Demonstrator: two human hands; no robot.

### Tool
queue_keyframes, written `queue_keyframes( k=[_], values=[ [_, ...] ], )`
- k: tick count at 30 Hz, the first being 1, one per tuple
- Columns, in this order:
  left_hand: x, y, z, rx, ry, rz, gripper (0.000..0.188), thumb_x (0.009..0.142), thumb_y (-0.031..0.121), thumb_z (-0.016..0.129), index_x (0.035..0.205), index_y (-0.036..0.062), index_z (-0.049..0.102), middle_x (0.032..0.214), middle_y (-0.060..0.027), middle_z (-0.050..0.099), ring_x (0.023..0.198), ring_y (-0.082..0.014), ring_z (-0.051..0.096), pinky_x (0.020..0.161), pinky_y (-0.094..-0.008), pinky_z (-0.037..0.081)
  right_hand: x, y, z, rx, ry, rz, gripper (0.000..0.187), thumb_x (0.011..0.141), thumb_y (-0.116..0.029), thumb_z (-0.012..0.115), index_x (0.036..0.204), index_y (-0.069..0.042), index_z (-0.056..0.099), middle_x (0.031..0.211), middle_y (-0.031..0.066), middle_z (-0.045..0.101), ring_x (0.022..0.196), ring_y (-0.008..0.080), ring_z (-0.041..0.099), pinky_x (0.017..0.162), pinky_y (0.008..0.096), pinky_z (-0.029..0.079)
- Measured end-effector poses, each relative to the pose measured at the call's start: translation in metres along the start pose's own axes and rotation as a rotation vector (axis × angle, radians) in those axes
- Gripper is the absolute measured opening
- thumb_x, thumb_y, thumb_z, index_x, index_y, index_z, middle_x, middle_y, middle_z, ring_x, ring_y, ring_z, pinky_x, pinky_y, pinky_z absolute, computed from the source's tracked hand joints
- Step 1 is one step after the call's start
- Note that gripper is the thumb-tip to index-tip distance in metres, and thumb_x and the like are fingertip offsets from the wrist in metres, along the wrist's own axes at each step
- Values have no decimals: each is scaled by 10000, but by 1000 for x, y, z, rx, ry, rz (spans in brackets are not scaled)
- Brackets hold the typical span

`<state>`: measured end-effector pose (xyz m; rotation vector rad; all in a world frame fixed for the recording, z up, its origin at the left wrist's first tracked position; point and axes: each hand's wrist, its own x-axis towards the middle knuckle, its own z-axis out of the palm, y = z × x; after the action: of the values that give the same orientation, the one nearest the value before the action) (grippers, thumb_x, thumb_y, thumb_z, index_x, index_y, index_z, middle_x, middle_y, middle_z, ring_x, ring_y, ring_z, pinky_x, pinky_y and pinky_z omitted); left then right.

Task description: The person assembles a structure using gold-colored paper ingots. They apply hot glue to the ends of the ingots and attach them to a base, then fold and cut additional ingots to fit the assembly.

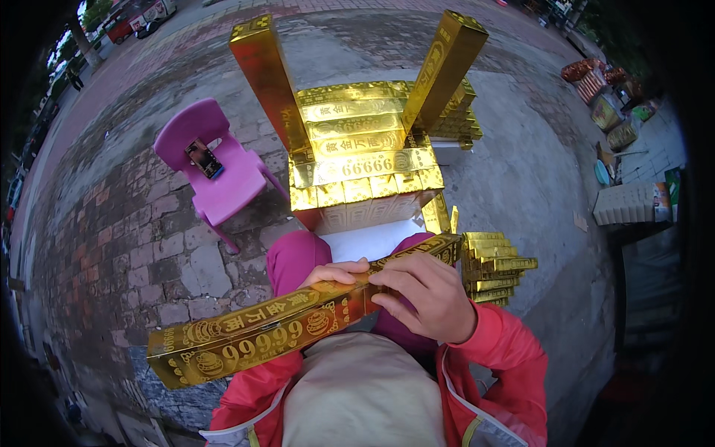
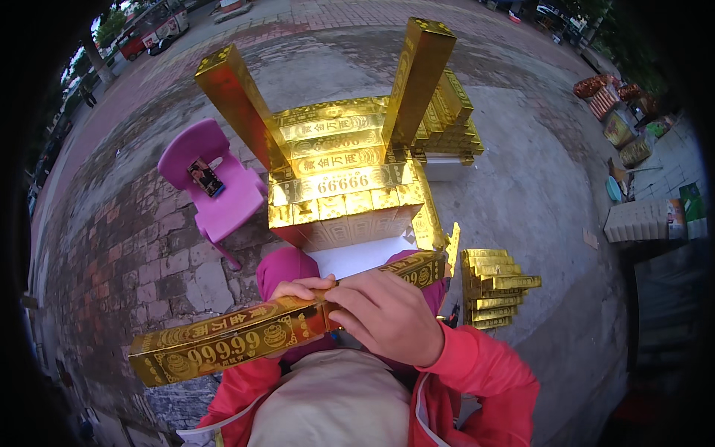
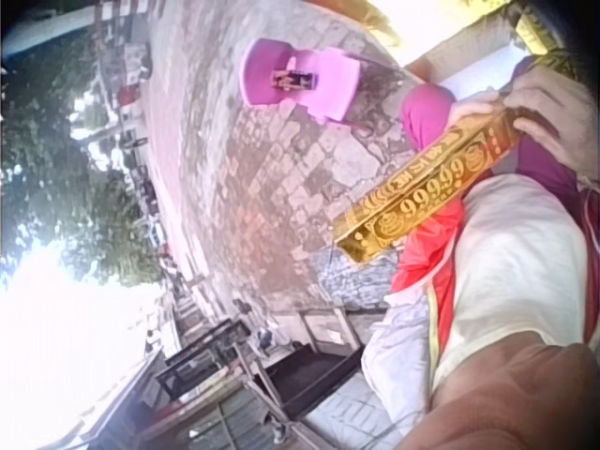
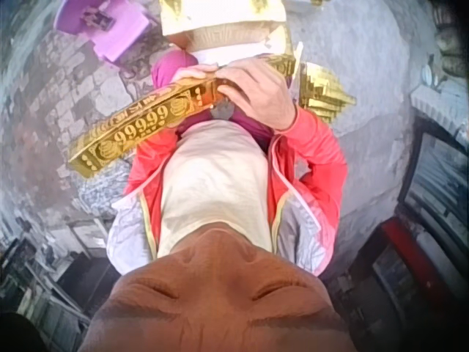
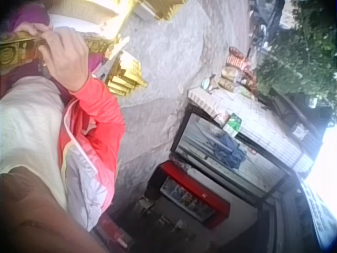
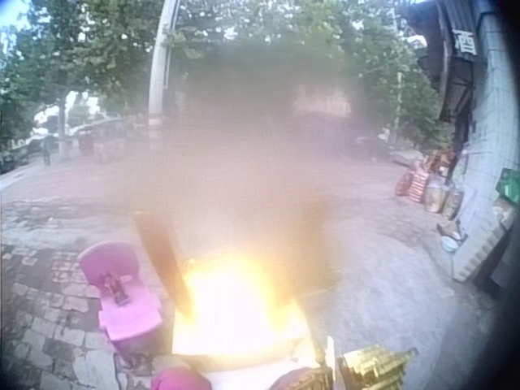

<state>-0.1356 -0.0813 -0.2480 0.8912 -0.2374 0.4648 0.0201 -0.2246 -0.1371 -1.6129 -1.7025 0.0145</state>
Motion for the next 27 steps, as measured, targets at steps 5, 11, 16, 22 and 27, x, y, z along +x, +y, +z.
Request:
queue_keyframes(
  k=[5,11,16,22,27],
  values=[
    [-5,-4,-13,3,-63,-25,533,974,364,595,1276,-60,480,1437,-287,419,1410,-343,360,1157,-463,304,6,0,3,-135,-39,-159,207,778,-90,685,968,-19,645,873,72,601,749,225,591,654,332,474],
    [0,-3,-4,292,-34,3,436,967,332,616,1213,-2,483,1414,-289,434,1344,-355,443,1086,-472,414,6,0,4,-365,-35,-284,190,752,-82,646,919,6,629,801,57,545,695,192,543,609,313,426],
    [-6,-3,2,330,9,-91,506,959,338,632,1266,-36,483,1434,-297,421,1382,-344,399,1147,-442,304,13,3,6,-396,-28,-279,159,742,-91,662,867,-21,594,780,53,527,687,195,540,597,325,404],
    [12,5,-4,164,-154,69,508,958,317,640,1313,2,460,1484,-289,355,1373,-337,417,1102,-430,383,19,8,-3,147,-146,26,194,679,20,700,807,-50,572,753,53,563,644,231,563,590,331,420],
    [-3,14,32,260,169,-114,951,765,196,855,1491,22,265,1509,-190,365,1337,-271,458,1096,-400,404,16,-5,11,68,38,61,188,703,-22,685,806,-67,534,736,72,508,637,265,538,591,367,417]
  ],
)
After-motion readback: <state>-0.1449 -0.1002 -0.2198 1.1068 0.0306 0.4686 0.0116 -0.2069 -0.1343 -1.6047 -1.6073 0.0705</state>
